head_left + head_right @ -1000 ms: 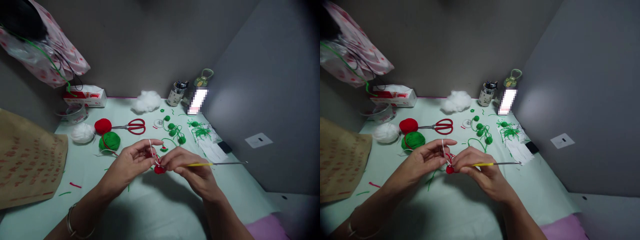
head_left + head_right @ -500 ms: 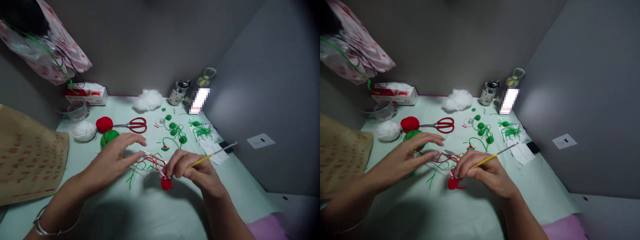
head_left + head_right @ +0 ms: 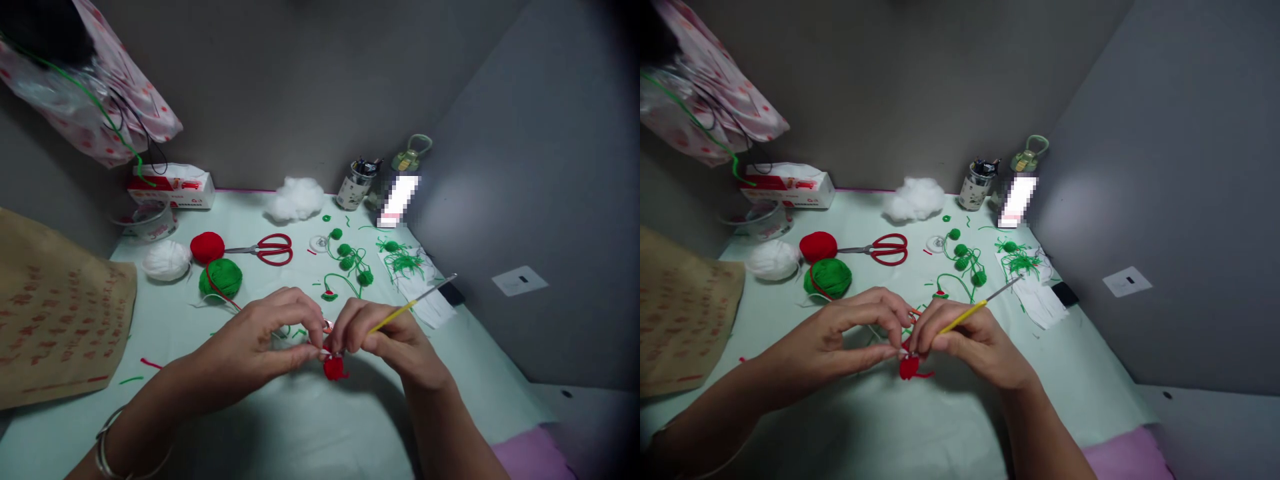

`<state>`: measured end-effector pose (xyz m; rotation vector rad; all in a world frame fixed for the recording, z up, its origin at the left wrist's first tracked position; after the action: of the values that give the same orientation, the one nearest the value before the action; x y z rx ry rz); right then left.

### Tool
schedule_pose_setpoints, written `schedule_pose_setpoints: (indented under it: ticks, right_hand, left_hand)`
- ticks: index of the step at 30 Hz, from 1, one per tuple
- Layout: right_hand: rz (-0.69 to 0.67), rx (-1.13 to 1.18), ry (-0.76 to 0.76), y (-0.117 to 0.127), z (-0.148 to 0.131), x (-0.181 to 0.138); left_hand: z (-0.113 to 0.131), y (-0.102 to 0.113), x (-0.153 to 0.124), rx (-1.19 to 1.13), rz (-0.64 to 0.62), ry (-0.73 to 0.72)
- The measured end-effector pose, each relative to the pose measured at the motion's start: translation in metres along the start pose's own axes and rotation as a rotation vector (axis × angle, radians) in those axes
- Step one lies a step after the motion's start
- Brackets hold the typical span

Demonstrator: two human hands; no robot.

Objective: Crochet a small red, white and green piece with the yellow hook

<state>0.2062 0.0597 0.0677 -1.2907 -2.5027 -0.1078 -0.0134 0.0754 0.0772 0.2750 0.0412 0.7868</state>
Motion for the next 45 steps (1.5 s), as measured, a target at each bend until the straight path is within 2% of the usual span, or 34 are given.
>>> schedule_pose_setpoints:
  ticks: [5, 9, 17, 23, 29, 34, 39, 42, 45]
  right_hand:
    - [-0.027, 0.117, -0.039, 0.002, 0.006, -0.004]
    - [-0.055, 0.209, -0.066, 0.001, 0.009, -0.006]
    - [-0.035, 0.239, -0.058, 0.005, 0.017, -0.005]
    - [0.001, 0.337, -0.017, 0.003, 0.018, 0.0]
    - [0.118, 0.294, -0.077, -0.001, 0.028, 0.003]
    - [0.178, 0.384, -0.129, 0.0, 0.035, 0.002]
    - [0.209, 0.399, -0.128, 0.002, 0.038, 0.003]
    - [0.218, 0.399, -0.112, 0.003, 0.04, 0.003]
    - [0.233, 0.388, -0.113, 0.004, 0.041, 0.002]
  left_hand:
    - [0.004, 0.003, -0.002, -0.01, -0.001, 0.051]
    - [0.004, 0.0, -0.002, -0.062, -0.07, 0.066]
    - [-0.001, -0.01, 0.004, -0.212, -0.102, 0.053]
    - [0.001, -0.01, 0.002, -0.199, -0.039, 0.097]
    - [0.005, -0.014, 0.005, -0.124, 0.11, 0.03]
    - [0.004, -0.013, 0.005, -0.151, 0.116, 0.033]
    - [-0.001, -0.018, 0.005, -0.335, 0.095, 0.13]
    - [-0.007, -0.025, 0.007, -0.543, 0.025, 0.185]
    - [-0.011, -0.03, 0.008, -0.652, -0.04, 0.238]
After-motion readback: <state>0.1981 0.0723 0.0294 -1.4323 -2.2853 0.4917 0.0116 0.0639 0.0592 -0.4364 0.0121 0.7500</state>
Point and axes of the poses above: each hand's wrist, its own x-axis towards the middle knuckle, its own y-axis out of the back of the hand, z = x × y, the point moved 2 cm from there along x, towards the middle knuckle, and after that the axes turned 1 degree about -z, right-handed, at the moved point
